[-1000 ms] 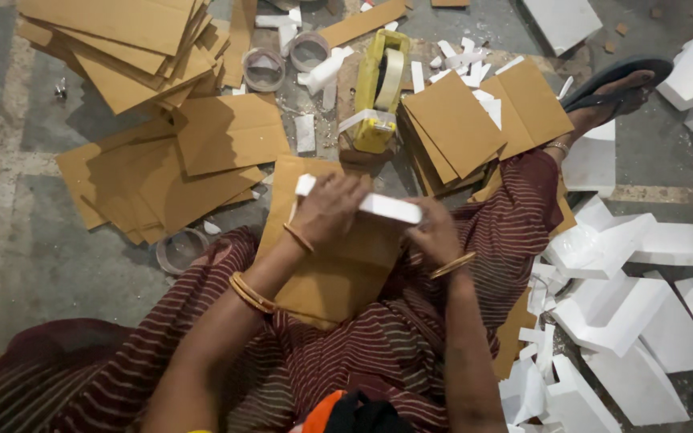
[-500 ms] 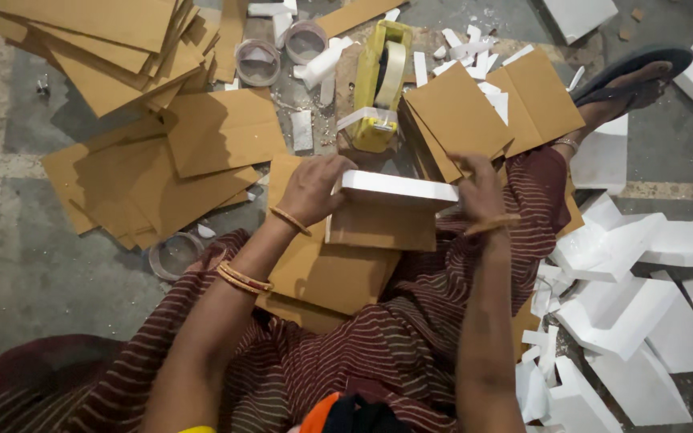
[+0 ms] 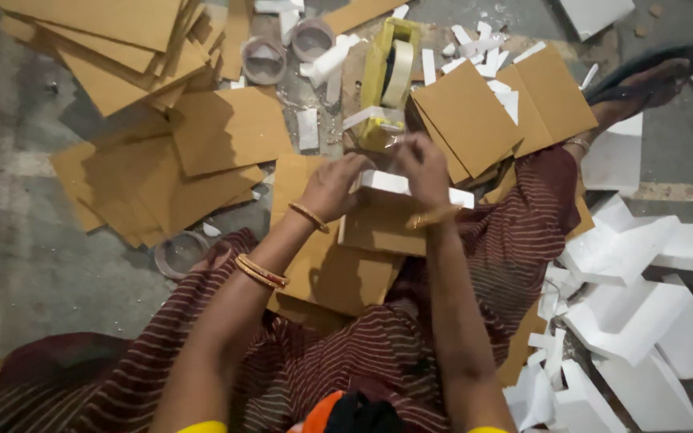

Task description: The person sits on the floor and assembles small cardboard boxes by inserting white foam inserts into the box bodies. They use a tape dispenser to seal the boxes and place the finished units into a stack.

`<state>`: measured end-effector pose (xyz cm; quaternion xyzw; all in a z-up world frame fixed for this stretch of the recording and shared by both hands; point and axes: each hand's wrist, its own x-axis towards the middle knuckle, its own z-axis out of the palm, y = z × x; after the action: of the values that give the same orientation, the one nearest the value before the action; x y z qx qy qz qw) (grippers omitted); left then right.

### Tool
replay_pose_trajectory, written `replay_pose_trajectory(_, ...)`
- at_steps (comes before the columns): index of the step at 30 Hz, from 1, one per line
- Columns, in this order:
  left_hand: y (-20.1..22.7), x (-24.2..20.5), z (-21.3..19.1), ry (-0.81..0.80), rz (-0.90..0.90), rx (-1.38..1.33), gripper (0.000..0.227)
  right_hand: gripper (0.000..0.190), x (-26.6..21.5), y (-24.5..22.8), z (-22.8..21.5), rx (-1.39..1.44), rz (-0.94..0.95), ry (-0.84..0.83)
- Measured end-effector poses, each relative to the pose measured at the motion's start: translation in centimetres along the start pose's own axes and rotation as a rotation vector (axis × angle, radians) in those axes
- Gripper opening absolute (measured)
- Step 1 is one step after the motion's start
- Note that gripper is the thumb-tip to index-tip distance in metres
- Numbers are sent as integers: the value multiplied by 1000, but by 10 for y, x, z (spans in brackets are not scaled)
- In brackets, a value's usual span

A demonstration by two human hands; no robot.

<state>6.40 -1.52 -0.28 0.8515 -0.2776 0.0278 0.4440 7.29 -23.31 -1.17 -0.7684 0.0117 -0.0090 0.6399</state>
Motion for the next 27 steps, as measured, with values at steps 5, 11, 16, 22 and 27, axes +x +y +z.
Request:
replay_pose_trajectory(5,-12,7,12,-122,-238,-142,33,20,-79,13,24,236,373,20)
replay_pose_trajectory(11,-52,1,38,-138,-263,-412,46,23,-82,50,31,410,411,19)
replay_pose_trajectory(16,-68,0,43,-173,-251,-639,55,22,-80,65,30,426,409,26)
replay_pose_trajectory(22,-28,11,48,-73,-457,-336,50,23,-77,83,27,375,368,-19)
replay_pose_trajectory(27,-19,12,44,-28,-379,-149,39,25,-81,63,22,300,427,-178)
